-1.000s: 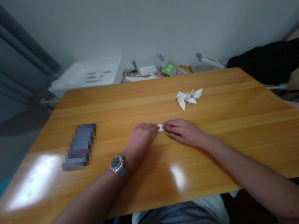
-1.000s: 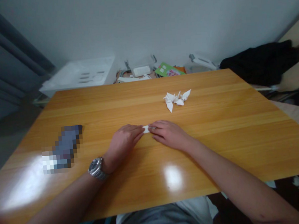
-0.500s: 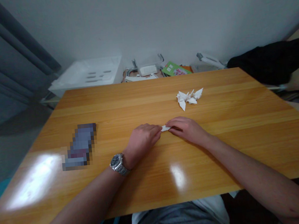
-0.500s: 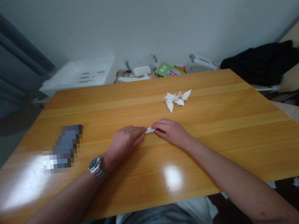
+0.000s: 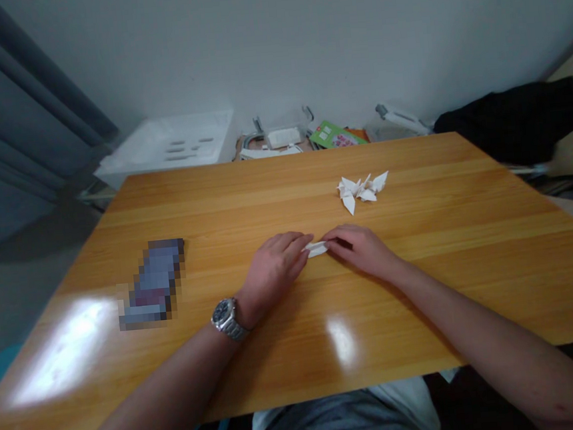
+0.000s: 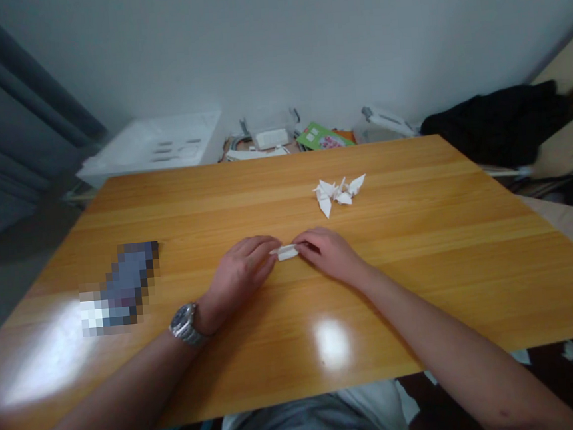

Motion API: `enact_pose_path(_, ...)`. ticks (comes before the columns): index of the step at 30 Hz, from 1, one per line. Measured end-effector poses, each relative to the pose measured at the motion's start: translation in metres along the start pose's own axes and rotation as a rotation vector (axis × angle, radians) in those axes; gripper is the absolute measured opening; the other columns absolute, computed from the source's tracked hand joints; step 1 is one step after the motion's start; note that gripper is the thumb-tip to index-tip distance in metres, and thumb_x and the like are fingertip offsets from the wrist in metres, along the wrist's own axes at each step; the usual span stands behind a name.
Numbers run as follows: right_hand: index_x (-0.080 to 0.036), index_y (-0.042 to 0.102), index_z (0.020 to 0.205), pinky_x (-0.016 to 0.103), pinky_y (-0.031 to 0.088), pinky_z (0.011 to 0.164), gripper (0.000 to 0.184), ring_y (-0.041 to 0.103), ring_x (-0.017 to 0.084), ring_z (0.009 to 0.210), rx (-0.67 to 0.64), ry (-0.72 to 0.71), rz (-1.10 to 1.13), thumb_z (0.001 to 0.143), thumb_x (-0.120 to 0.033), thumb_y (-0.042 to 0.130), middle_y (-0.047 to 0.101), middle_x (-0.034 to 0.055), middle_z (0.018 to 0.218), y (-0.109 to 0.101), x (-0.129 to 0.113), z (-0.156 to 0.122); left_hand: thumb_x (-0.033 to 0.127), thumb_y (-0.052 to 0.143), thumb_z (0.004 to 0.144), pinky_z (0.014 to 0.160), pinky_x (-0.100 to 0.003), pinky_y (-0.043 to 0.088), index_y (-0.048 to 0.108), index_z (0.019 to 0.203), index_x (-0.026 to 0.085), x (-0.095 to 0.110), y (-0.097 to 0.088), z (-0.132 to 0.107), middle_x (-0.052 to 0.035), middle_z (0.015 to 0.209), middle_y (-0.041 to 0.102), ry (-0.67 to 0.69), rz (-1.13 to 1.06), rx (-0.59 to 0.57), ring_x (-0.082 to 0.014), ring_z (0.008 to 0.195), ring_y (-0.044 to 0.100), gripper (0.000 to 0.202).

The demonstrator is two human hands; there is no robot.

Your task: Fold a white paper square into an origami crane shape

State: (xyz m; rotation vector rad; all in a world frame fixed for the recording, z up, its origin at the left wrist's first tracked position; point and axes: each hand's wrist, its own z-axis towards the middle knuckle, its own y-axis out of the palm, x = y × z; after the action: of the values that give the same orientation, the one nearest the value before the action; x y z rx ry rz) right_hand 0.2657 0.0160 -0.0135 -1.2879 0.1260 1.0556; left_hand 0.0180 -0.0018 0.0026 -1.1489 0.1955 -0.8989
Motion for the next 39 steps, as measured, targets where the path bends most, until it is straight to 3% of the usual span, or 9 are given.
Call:
enact_pose_path(4, -0.022, 0.074, 0.102, 0.037, 0.053, 0.084, 0.015, 0.069, 0.023, 0.092, 0.021, 0.041, 0.004, 0.1, -0.026, 0.06, 0.077, 0.007, 0.099, 0.001, 0.002, 0.002, 0.022, 0.05, 0.104, 0.101, -0.041, 0.054, 0.065, 0.122, 0.018, -0.001, 0.002, 0.0, -0.0094, 0.125, 0.069, 0.038, -0.007, -0.048, -0.0232, 0.112, 0.065, 0.023)
enact_pose_path(12, -0.022, 0.075, 0.105, 0.04, 0.052, 0.085, 0.017, 0.065, 0.024, 0.094, 0.052, 0.029, -0.059, 0.101, -0.027, 0.06, 0.074, 0.008, 0.096, 0.002, 0.01, 0.004, 0.023, 0.055, 0.102, 0.104, -0.043, 0.053, 0.061, 0.135, 0.02, -0.003, 0.009, -0.004, -0.0105, 0.135, 0.065, 0.052, 0.024, -0.147, -0.0248, 0.117, 0.063, 0.034)
enact_pose_path(18, -0.023, 0.076, 0.11, 0.043, 0.053, 0.09, 0.019, 0.064, 0.025, 0.1, 0.07, -0.009, -0.06, 0.1, -0.03, 0.061, 0.069, 0.0091, 0.102, 0.004, 0.012, 0.003, 0.024, 0.056, 0.101, 0.104, -0.045, 0.049, 0.064, 0.132, 0.022, -0.002, 0.007, -0.002, -0.0103, 0.123, 0.068, 0.069, 0.037, -0.178, -0.0246, 0.113, 0.062, 0.032)
enact_pose_path(26, -0.023, 0.076, 0.113, 0.045, 0.053, 0.094, 0.02, 0.063, 0.026, 0.104, 0.121, -0.04, -0.088, 0.099, -0.027, 0.062, 0.067, 0.01, 0.107, 0.001, 0.006, 0.003, 0.028, 0.057, 0.101, 0.104, -0.044, 0.048, 0.061, 0.137, 0.021, 0.003, 0.004, -0.001, -0.0101, 0.122, 0.065, 0.061, 0.09, -0.204, -0.0266, 0.114, 0.058, 0.037)
enact_pose_path(32, -0.025, 0.077, 0.109, 0.044, 0.054, 0.09, 0.019, 0.063, 0.025, 0.101, 0.072, -0.072, -0.087, 0.099, -0.024, 0.062, 0.068, 0.0087, 0.106, 0.001, 0.001, 0.002, 0.032, 0.056, 0.102, 0.102, -0.044, 0.049, 0.057, 0.141, 0.018, 0.007, 0.005, -0.002, -0.0107, 0.115, 0.065, 0.023, 0.078, -0.23, -0.0267, 0.11, 0.059, 0.041)
enact_pose_path(36, -0.024, 0.078, 0.104, 0.043, 0.054, 0.089, 0.017, 0.064, 0.025, 0.1, 0.057, -0.067, -0.087, 0.1, -0.024, 0.061, 0.069, 0.0092, 0.105, 0.002, -0.001, 0.002, 0.032, 0.058, 0.101, 0.1, -0.044, 0.051, 0.056, 0.142, 0.018, 0.007, 0.006, -0.003, -0.0114, 0.117, 0.063, 0.011, 0.063, -0.237, -0.0265, 0.108, 0.059, 0.044)
enact_pose_path(39, -0.025, 0.078, 0.102, 0.044, 0.054, 0.089, 0.016, 0.064, 0.025, 0.1, 0.044, -0.076, -0.092, 0.099, -0.025, 0.062, 0.07, 0.0088, 0.105, 0.003, -0.001, 0.002, 0.031, 0.059, 0.1, 0.105, -0.045, 0.05, 0.059, 0.14, 0.021, 0.006, 0.007, -0.004, -0.0123, 0.128, 0.061, 0.004, 0.05, -0.199, -0.0273, 0.117, 0.058, 0.041)
